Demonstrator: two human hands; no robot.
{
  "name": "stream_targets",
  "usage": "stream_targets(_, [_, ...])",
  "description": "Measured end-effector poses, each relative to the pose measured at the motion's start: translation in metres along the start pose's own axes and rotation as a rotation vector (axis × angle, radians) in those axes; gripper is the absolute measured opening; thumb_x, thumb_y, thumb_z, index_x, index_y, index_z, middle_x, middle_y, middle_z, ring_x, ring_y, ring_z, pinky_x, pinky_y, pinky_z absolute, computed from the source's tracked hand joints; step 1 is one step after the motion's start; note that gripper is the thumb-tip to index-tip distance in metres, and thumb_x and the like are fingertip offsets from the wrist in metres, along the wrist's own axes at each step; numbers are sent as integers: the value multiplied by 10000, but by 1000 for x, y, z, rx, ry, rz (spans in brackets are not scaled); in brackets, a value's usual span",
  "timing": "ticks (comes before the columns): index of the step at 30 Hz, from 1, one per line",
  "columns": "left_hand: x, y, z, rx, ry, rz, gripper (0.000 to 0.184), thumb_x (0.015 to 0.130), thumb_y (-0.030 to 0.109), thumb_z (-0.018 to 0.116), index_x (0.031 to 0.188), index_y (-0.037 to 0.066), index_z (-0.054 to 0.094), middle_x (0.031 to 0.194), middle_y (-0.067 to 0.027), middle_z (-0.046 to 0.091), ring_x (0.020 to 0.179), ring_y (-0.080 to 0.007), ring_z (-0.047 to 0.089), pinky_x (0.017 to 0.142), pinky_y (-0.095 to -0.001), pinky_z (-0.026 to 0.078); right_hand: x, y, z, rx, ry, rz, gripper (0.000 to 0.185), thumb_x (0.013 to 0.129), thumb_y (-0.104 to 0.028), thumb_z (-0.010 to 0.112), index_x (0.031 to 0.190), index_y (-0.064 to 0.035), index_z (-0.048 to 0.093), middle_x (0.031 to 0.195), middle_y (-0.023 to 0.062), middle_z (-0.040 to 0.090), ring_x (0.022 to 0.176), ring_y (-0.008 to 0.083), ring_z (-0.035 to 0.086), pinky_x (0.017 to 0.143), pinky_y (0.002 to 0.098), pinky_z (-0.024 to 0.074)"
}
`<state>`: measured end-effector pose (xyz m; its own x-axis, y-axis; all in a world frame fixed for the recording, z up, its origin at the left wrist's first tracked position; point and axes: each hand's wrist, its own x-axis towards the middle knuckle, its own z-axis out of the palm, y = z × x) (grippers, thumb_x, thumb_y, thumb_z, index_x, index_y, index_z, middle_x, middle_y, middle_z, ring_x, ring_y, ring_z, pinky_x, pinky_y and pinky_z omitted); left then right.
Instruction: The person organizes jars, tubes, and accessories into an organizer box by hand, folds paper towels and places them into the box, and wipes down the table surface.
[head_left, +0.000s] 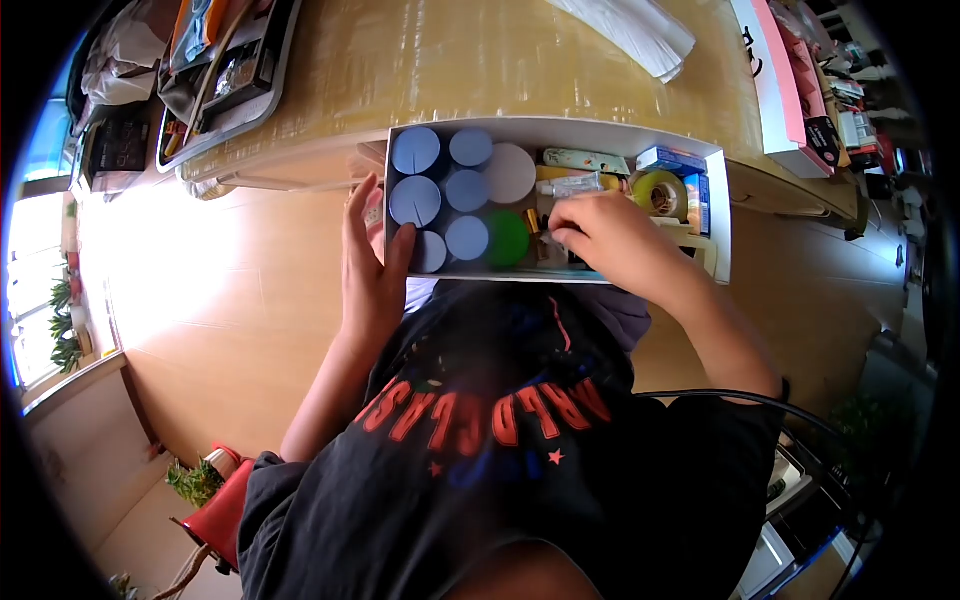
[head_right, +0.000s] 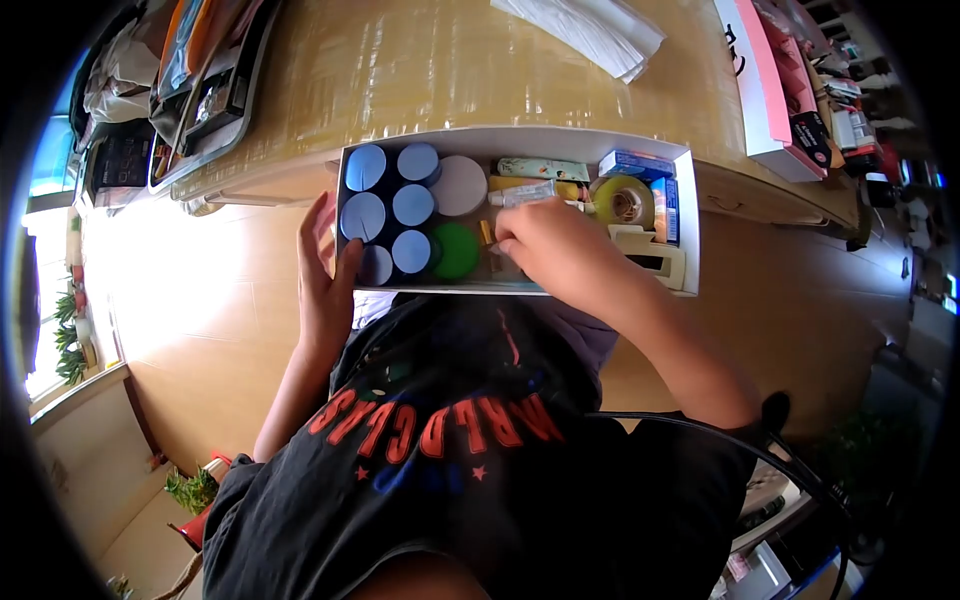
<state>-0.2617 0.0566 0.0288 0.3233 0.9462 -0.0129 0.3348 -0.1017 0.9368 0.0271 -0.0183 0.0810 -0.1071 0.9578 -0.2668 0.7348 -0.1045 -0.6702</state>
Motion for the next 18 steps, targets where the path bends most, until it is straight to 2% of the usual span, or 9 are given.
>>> stream_targets(2, [2, -6, 1, -140, -51, 17, 654, 1035, 116, 623, 1596, 62, 290, 1565, -231, 423, 1443, -294, 440, 1170, -442, 369, -1, 14, 10, -63, 121, -187, 212, 966, -81, 664, 1141, 33, 700, 1008, 165, 706, 798, 279, 681, 721, 393, 520])
stream_targets(5, [0, 0, 6, -383, -103, -49, 674, 1032, 145, 609, 1601, 19, 271, 1621, -187, 389, 1514, -282, 336, 1238, -415, 235, -9, 2, -11, 62, 223, -63, 245, 982, -92, 675, 1187, 39, 706, 1079, 161, 695, 844, 260, 672, 736, 365, 520])
stream_targets(7, [1, 4, -3, -410, -185, -150, 687, 1019, 203, 632, 1591, 11, 303, 1578, -169, 421, 1472, -262, 391, 1221, -410, 277, -23, -8, -31, 58, 376, 10, 223, 1008, -102, 666, 1171, 45, 706, 999, 123, 684, 843, 197, 639, 768, 304, 514])
stream_targets(8, [2, 4, -6, -425, -227, -198, 696, 1013, 232, 643, 1586, 7, 318, 1556, -160, 438, 1450, -252, 418, 1212, -407, 297, -32, -15, -43, 40, 450, 73, 229, 1012, -124, 654, 1146, 55, 701, 1049, 168, 705, 894, 283, 694, 820, 352, 534])
stream_targets(10, [1, -2, -6, -433, -248, -191, 765, 998, 318, 619, 1609, -5, 291, 1574, -152, 413, 1453, -241, 404, 1212, -401, 292, -51, 0, -53, 17, 703, 99, 221, 1021, -132, 658, 1159, 32, 710, 1118, 142, 722, 961, 235, 688, 877, 339, 529])
stream_targets(12, [1, -17, -6, -445, -253, -180, 789, 993, 330, 605, 1624, -1, 268, 1575, -160, 408, 1465, -247, 383, 1217, -405, 282, -76, 33, -59, 1, 842, 185, 311, 1041, -165, 649, 1306, -3, 659, 1253, 127, 693, 1118, 213, 657, 968, 338, 507])
stream_targets(15, [0, -27, 1, -640, -276, -207, 886, 943, 375, 595, 1649, 6, 205, 1601, -167, 367, 1503, -281, 326, 1239, -419, 237, -98, 77, -32, 409, 1056, 272, 451, 1067, -205, 624, 1470, -25, 531, 1395, 136, 621, 1264, 202, 594, 1063, 344, 458])
stream_targets(16, [-1, -31, 3, -684, -252, -253, 924, 917, 382, 610, 1652, 7, 192, 1602, -168, 367, 1503, -284, 327, 1243, -420, 232, -103, 81, -21, 509, 1029, 334, 566, 1068, -285, 622, 1543, -35, 442, 1481, 150, 557, 1338, 202, 546, 1121, 360, 412])
stream_targets(18, [-1, -32, 0, -652, -283, -280, 981, 872, 392, 628, 1655, 10, 179, 1605, -169, 365, 1506, -286, 325, 1247, -420, 228, -121, 113, 5, 1095, 806, 449, 587, 1055, -377, 612, 1512, -31, 487, 1458, 142, 587, 1319, 221, 569, 1122, 386, 413])
